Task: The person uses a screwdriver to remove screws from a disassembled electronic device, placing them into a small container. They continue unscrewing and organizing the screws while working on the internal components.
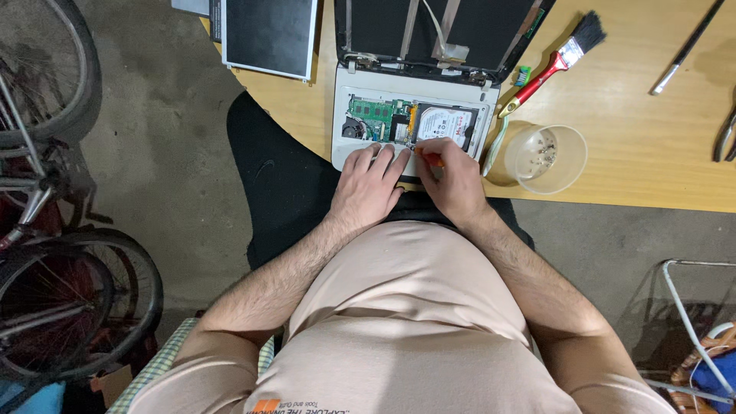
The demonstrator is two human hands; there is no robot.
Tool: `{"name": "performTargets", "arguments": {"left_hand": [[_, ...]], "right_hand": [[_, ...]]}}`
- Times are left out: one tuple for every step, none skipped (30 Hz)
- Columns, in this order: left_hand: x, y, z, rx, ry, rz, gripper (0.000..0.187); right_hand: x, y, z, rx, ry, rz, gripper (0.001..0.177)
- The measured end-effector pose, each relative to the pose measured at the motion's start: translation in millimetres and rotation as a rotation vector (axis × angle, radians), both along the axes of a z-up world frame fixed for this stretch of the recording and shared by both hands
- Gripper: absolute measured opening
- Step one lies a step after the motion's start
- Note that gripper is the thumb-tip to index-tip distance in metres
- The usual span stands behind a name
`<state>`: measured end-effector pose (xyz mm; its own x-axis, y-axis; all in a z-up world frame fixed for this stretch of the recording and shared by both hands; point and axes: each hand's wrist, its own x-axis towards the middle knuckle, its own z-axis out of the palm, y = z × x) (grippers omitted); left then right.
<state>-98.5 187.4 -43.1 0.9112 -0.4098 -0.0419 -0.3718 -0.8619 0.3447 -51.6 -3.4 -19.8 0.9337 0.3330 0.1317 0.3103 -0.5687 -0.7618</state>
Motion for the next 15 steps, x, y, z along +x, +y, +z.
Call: {"name": "performTargets", "arguments": {"left_hand": [[0,0,0,0.000,-0.001,-0.001,0.070],[1,0,1,-0.009,0.009,0.000,0.070],[1,0,1,-0.017,0.018,0.001,0.070],[1,0,2,-0.018,0.017,0.000,0.070],[0,0,2,-0.023,0.020,0.003,0.069],[1,-1,3,-0.028,0.020,0.006,0.069],[2,-1,3,-0.029,0.017,0.006,0.069],[2,-1,4,-0.025,0.014,0.009,0.068],[2,0,5,-0.022,0.010,0.012,0.066],[2,-1,7,-0.024,0.009,0.011,0.066],[3,-1,9,-0.034,0.023,0.023,0.065],[3,-2,11,-0.044,0.037,0.037,0.063],[2,-2,5,-0.046,0.035,0.038,0.063],[1,-3,-1,-0.052,0.040,0.043,0.061],[0,-3,-7,-0.058,0.044,0.048,0.059]], "right_hand": [[2,-1,1,0.000,-0.001,-0.001,0.026],[4,-1,3,-0.064,-0.063,0.059,0.023],[6,-2,4,-0.128,-0.125,0.118,0.021],[7,0,10,-0.129,-0.126,0.118,0.021],[7,2,16,-0.199,-0.150,0.138,0.020],[10,4,21,-0.268,-0.176,0.159,0.019],[12,4,27,-0.270,-0.180,0.158,0.019],[13,4,33,-0.388,-0.211,0.168,0.015],[14,4,38,-0.507,-0.243,0.177,0.013],[16,4,42,-0.509,-0.244,0.176,0.013],[17,5,46,-0.528,-0.196,0.193,0.011],[19,6,50,-0.547,-0.148,0.211,0.012],[21,9,62,-0.549,-0.150,0.212,0.012],[23,12,74,-0.701,-0.142,0.226,0.014],[25,16,86,-0.852,-0.133,0.240,0.021]]}}
